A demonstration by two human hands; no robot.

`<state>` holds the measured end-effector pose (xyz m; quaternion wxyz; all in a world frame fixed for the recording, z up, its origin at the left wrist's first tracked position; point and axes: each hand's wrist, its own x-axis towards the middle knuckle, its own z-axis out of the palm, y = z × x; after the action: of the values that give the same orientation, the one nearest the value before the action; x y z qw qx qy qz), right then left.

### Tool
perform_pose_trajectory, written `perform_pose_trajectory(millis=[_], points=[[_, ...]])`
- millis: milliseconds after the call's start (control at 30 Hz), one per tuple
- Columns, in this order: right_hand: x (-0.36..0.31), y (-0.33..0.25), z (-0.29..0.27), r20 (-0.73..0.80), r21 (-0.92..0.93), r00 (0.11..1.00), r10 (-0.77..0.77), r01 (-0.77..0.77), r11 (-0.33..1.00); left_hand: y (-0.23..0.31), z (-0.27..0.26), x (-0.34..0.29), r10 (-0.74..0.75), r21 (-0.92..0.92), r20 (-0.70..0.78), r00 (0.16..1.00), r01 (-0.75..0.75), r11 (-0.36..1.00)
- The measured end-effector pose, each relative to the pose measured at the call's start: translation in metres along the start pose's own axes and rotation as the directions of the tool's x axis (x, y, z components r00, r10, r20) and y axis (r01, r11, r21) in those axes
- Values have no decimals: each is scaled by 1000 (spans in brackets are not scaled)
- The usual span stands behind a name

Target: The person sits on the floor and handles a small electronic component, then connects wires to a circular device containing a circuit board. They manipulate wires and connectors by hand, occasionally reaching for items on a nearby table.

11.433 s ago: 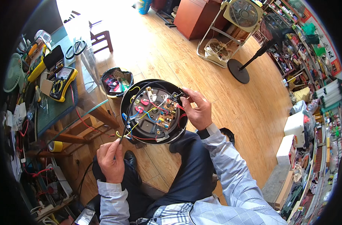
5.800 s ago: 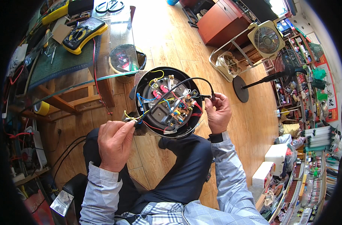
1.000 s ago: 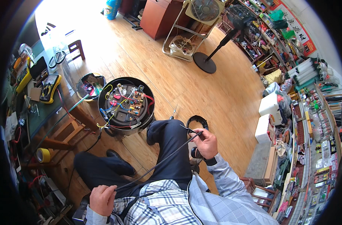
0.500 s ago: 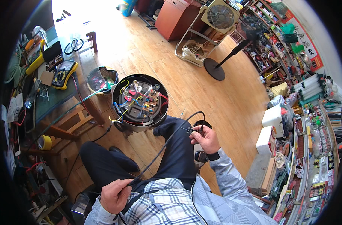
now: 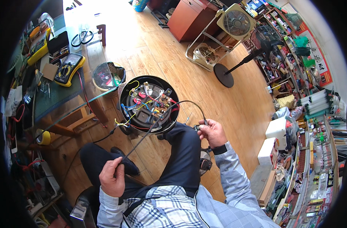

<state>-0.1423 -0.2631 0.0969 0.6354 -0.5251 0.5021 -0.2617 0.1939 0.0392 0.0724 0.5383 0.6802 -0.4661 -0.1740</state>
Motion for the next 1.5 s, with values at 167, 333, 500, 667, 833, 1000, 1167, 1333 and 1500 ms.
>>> perform_pose_trajectory(millis=[167, 333, 500, 667, 833, 1000, 1167, 1333, 1500], points=[[1, -10, 1, 61, 27, 993, 97, -98, 995, 4, -13, -4, 65, 39, -16, 998, -65, 997], [-32, -11, 8, 15, -640, 836, -549, 430, 637, 8, -25, -28, 17, 53, -35, 999, -15, 998], [-67, -37, -4, 411, -808, 322, -853, 562, -177, -17, -47, -59, 108, 175, 113, 988, -127, 976], [-100, -61, -8, 506, -745, 185, -843, 586, -319, -32, -60, -95, 99, 240, 245, 964, -160, 958], [-114, -73, -11, 504, -732, 165, -848, 603, -318, -41, -57, -108, 87, 232, 330, 940, -171, 958], [-113, -66, -10, 357, -743, 323, -876, 667, -57, -36, -49, -109, 83, 219, 300, 950, -153, 964], [-108, -46, -5, 117, -653, 517, -848, 683, 327, -16, -45, -96, 30, 193, 223, 974, -74, 978], [-112, -31, 2, -149, -229, 917, -369, 331, 915, -3, -42, -78, -39, 138, 165, 985, 16, 990], [-112, -21, 3, -99, -2, 983, -155, 156, 988, -4, -36, -68, -85, 145, 86, 993, 72, 987]])
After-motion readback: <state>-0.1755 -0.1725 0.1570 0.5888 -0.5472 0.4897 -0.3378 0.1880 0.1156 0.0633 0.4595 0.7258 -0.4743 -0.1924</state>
